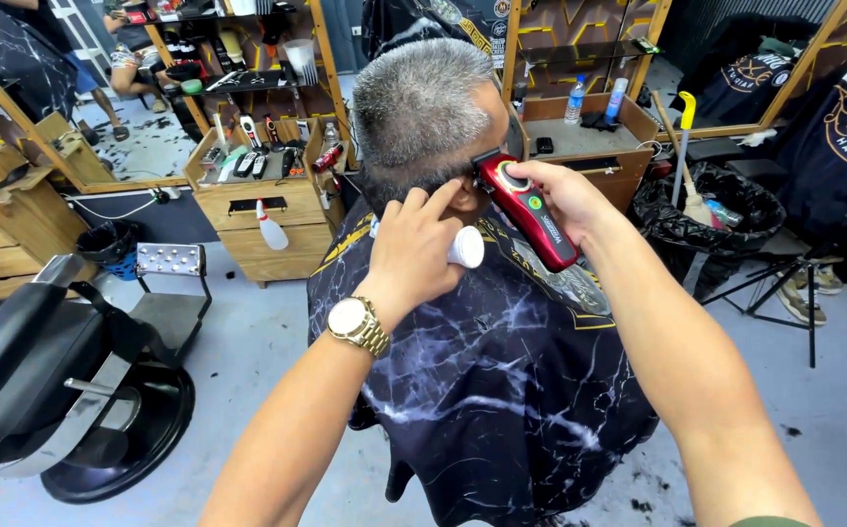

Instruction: A barber trims the edges and back of a client's hair using electric clippers and a brush.

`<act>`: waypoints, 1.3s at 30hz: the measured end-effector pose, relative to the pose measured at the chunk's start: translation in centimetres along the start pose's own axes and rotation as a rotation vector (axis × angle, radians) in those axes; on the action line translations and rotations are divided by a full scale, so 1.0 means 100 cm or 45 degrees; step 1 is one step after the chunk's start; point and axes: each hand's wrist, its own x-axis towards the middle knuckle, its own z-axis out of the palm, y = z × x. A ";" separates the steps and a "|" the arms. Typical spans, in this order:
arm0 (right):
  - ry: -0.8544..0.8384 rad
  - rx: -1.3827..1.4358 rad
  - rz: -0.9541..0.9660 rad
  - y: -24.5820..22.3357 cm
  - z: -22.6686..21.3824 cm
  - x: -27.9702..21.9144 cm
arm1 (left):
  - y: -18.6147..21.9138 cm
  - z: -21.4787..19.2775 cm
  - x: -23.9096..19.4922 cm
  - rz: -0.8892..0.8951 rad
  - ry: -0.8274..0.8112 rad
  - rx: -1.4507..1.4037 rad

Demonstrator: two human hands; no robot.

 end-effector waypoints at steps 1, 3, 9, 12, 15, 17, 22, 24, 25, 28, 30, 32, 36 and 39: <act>-0.017 -0.036 0.007 0.001 0.000 0.003 | 0.000 0.000 -0.002 -0.002 -0.010 -0.020; -0.015 -0.033 -0.001 -0.007 0.010 -0.011 | 0.000 -0.001 -0.006 -0.001 -0.016 -0.032; -0.020 -0.029 -0.051 -0.002 0.007 -0.002 | -0.001 -0.004 -0.008 0.016 -0.005 -0.060; -0.044 -0.024 -0.044 -0.004 0.011 -0.003 | -0.005 -0.005 -0.008 0.013 0.010 -0.074; -0.044 -0.028 -0.080 0.004 0.006 0.010 | -0.008 -0.003 -0.008 0.010 0.012 -0.096; -0.025 -0.054 -0.111 0.005 0.009 0.005 | -0.008 -0.002 -0.010 0.013 0.014 -0.114; 0.008 -0.025 -0.142 0.007 0.014 0.006 | -0.013 -0.001 -0.014 0.024 0.066 -0.158; 0.024 -0.027 -0.120 0.008 0.018 0.002 | -0.014 -0.002 -0.016 0.037 0.083 -0.175; 0.033 -0.030 -0.097 0.008 0.020 0.001 | -0.015 -0.002 -0.017 0.043 0.099 -0.189; 0.038 -0.024 -0.126 0.003 0.031 -0.007 | -0.020 0.003 -0.025 0.059 0.129 -0.213; 0.050 -0.024 -0.140 0.012 0.026 0.004 | -0.022 0.003 -0.042 0.093 0.129 -0.194; 0.065 -0.024 -0.158 0.012 0.030 0.000 | -0.025 0.001 -0.063 0.131 0.132 -0.175; 0.162 -0.100 -0.075 0.000 0.050 -0.018 | -0.045 0.004 -0.122 0.183 -0.005 -0.158; 0.243 -0.181 0.022 -0.009 0.061 -0.026 | -0.066 0.019 -0.183 0.156 -0.055 -0.215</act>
